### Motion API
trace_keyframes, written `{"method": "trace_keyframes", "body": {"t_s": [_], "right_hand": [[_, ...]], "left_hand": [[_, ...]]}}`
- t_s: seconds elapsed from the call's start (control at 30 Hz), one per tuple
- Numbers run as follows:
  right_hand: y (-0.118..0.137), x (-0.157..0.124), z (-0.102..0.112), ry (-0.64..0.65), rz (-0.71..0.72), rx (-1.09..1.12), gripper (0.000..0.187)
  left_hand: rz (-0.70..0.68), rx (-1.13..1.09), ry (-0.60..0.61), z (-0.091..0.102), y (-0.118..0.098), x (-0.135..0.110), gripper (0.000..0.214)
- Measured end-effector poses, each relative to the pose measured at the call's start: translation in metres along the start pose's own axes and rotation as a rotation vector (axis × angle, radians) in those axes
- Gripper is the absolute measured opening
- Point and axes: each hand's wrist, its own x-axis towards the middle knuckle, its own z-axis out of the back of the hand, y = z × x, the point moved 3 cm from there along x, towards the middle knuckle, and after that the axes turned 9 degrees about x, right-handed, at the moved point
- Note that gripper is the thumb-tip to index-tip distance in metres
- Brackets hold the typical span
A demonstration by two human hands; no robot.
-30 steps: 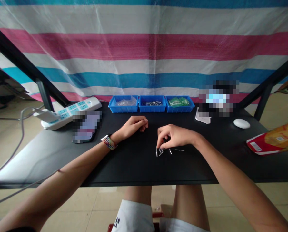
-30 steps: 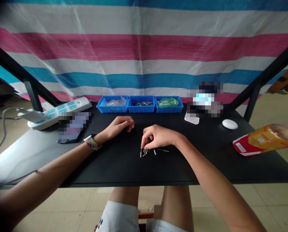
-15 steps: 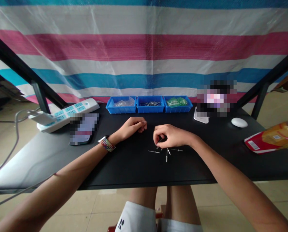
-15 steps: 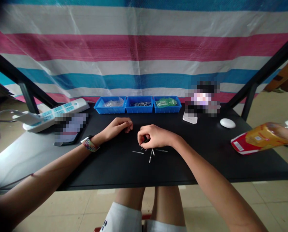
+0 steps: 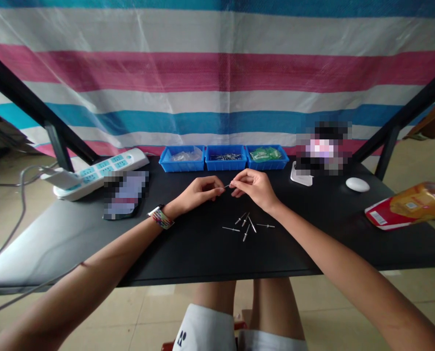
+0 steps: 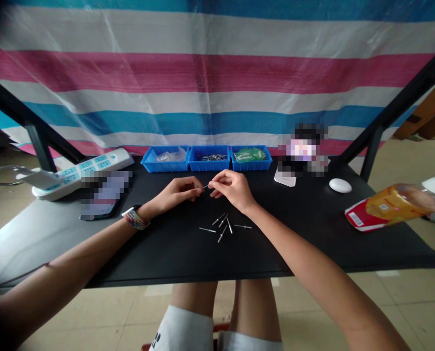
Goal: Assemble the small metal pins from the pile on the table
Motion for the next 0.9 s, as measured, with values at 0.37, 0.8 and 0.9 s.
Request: {"method": "trace_keyframes", "body": {"t_s": [0.37,0.8,0.9], "right_hand": [[0.0037,-0.0033,-0.0056,0.041,0.053,-0.021,0.04],[-0.0051,-0.0022,0.0012,-0.019,0.128,-0.169,0.043],[-0.003,-0.003,0.0003,-0.028,0.121,-0.178,0.045]], "left_hand": [[-0.048,0.024,-0.024,0.0021,0.0054,0.0013,0.046],[-0.061,-0.088,-0.094,0.0005,0.0084,0.0015,0.037],[-0.082,-0.079,-0.113,0.0012,0.0087,0.0003,0.035]]}}
